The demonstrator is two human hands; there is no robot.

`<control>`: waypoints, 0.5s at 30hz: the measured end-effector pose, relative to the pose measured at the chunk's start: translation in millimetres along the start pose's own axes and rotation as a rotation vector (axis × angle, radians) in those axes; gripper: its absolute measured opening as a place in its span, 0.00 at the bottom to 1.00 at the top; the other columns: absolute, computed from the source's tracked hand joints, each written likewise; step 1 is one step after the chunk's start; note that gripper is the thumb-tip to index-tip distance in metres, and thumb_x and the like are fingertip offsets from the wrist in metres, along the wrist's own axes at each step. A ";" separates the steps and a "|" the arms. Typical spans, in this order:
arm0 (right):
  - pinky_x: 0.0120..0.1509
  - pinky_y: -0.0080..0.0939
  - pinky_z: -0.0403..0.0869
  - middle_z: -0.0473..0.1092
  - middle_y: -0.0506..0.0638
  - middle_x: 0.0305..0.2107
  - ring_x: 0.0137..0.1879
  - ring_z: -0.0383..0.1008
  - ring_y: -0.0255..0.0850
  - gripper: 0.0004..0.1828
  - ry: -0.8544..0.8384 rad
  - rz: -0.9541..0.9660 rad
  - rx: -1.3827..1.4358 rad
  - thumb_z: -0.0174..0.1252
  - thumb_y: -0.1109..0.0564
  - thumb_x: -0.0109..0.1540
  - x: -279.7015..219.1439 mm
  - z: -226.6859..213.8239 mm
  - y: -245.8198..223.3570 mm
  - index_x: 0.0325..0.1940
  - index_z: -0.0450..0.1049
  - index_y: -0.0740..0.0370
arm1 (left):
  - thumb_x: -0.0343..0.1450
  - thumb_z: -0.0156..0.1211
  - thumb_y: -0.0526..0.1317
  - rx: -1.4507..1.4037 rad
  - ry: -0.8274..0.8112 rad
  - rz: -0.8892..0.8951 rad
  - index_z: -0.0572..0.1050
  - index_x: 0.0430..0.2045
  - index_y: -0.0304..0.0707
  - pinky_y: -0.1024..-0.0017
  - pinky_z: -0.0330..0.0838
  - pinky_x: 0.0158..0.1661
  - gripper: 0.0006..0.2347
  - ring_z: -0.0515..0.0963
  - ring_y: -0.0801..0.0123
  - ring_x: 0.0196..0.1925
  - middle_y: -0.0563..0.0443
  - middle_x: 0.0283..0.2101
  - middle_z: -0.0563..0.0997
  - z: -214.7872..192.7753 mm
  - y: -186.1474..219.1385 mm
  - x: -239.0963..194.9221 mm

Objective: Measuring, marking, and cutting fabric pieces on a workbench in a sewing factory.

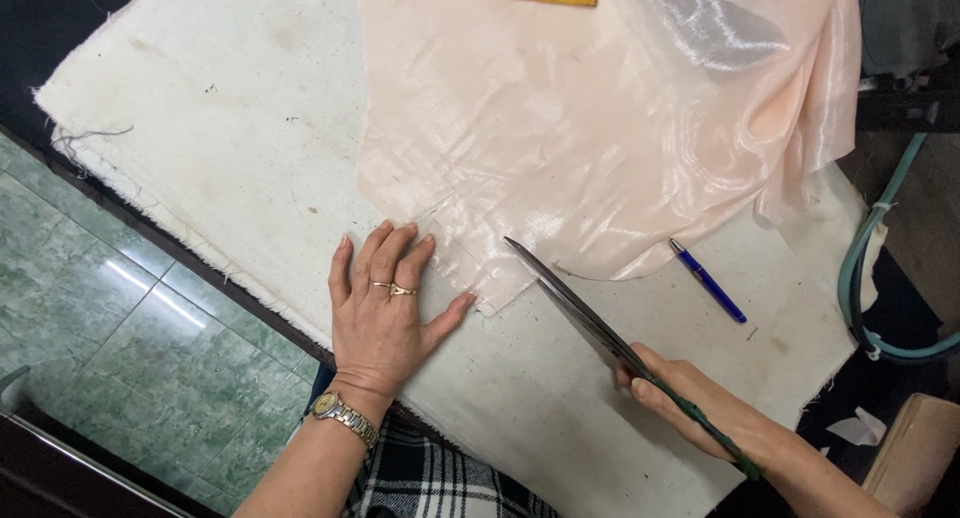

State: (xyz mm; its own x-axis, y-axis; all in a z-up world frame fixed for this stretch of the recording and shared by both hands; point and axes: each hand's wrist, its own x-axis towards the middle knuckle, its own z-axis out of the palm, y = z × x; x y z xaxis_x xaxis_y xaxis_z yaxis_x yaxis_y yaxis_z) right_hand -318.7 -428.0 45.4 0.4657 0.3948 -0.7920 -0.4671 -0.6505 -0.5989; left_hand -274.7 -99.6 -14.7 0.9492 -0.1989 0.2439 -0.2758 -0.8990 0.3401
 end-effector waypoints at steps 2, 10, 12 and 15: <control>0.43 0.32 0.67 0.68 0.41 0.32 0.37 0.67 0.32 0.25 0.006 0.005 -0.029 0.38 0.34 0.61 -0.4 0.0 -1.2 0.40 0.69 0.53 | 0.65 0.64 0.60 0.004 -0.004 -0.001 0.71 0.49 0.42 0.54 0.50 0.66 0.26 0.69 0.59 0.62 0.50 0.55 0.73 -0.1 0.1 -0.1; 0.43 0.32 0.67 0.69 0.40 0.32 0.37 0.68 0.32 0.23 0.026 0.128 -0.032 0.41 0.35 0.60 -0.5 3.9 -1.8 0.40 0.69 0.53 | 0.65 0.64 0.60 0.007 -0.004 0.001 0.70 0.50 0.43 0.54 0.50 0.66 0.26 0.69 0.59 0.62 0.50 0.55 0.73 0.6 -0.2 -0.5; 0.37 0.33 0.61 0.61 0.41 0.25 0.30 0.59 0.33 0.24 0.031 0.122 -0.057 0.40 0.33 0.60 -0.5 4.4 -2.5 0.36 0.67 0.53 | 0.65 0.64 0.60 0.003 -0.004 0.004 0.70 0.50 0.42 0.54 0.50 0.66 0.27 0.69 0.58 0.62 0.50 0.55 0.72 0.9 -0.6 -0.6; 0.39 0.31 0.60 0.62 0.41 0.27 0.32 0.60 0.33 0.25 0.020 0.148 0.017 0.40 0.32 0.59 0.1 5.0 -1.7 0.35 0.66 0.54 | 0.65 0.62 0.60 0.009 -0.015 0.001 0.71 0.50 0.42 0.55 0.49 0.66 0.26 0.69 0.59 0.62 0.50 0.55 0.73 -0.9 0.2 0.7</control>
State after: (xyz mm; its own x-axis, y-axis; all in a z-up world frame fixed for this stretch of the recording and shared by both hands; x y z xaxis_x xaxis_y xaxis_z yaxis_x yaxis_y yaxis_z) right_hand -321.7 -423.6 45.7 0.4057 0.2824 -0.8693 -0.5440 -0.6897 -0.4779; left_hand -274.3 -99.6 -13.7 0.9510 -0.2059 0.2308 -0.2759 -0.9021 0.3319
